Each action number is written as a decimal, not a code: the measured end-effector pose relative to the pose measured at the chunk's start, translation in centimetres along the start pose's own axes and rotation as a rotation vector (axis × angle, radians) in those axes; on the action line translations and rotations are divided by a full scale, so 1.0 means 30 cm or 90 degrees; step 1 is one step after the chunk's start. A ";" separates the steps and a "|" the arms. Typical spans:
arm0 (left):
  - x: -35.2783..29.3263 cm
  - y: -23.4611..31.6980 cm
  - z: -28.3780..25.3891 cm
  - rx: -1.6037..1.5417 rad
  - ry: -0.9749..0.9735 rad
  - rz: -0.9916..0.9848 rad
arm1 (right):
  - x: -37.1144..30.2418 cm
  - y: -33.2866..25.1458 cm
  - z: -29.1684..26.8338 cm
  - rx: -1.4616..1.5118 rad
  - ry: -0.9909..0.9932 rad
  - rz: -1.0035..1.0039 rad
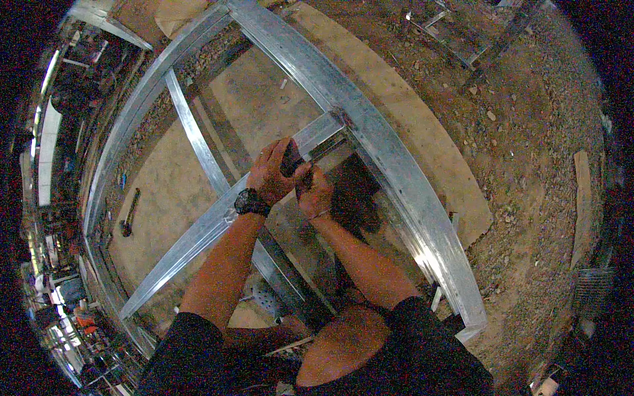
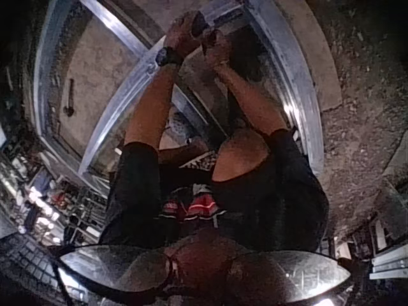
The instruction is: The person sits on the floor and uses a small tool to fasten or adjust a metal frame section. Another person briefly joins to assist with the same frame area. The task involves aligning and securing metal components.
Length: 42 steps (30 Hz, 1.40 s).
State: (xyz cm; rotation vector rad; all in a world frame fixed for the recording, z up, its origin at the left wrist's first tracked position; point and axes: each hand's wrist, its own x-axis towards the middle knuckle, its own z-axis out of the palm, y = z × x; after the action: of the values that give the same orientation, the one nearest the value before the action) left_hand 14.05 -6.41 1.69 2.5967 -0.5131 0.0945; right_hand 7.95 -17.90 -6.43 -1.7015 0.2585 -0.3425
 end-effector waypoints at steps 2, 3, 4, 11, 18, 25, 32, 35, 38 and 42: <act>0.001 0.001 -0.009 0.000 -0.016 -0.004 | 0.001 -0.014 -0.001 -0.009 -0.003 0.003; 0.001 -0.002 -0.007 0.001 -0.015 -0.008 | 0.001 -0.020 -0.002 -0.013 -0.005 0.004; 0.000 -0.007 -0.001 0.001 -0.014 -0.011 | 0.002 -0.026 -0.001 0.000 -0.004 0.010; 0.010 -0.017 0.003 -0.009 -0.057 -0.037 | 0.007 -0.027 0.010 0.095 -0.017 0.064; 0.001 -0.018 -0.010 0.014 -0.056 -0.044 | 0.002 -0.065 0.002 0.059 -0.056 0.064; 0.008 0.002 -0.011 0.019 -0.057 -0.035 | -0.007 -0.017 0.005 0.145 -0.028 0.090; 0.021 -0.002 -0.002 0.024 -0.090 -0.032 | -0.064 0.187 -0.172 -0.160 0.031 0.162; 0.009 0.001 -0.014 0.006 -0.070 -0.047 | -0.194 0.270 -0.305 -0.330 0.037 0.089; 0.008 -0.002 -0.021 -0.002 -0.059 -0.036 | -0.326 0.348 -0.335 -0.415 -0.049 0.202; 0.026 0.012 -0.014 0.003 -0.036 0.000 | -0.379 0.578 -0.407 -0.601 -0.222 0.143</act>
State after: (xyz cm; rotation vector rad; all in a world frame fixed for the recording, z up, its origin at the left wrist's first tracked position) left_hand 14.64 -6.75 2.34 2.6100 -0.5326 0.0220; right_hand -6.72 -27.74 -22.76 -2.5803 0.3805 0.3087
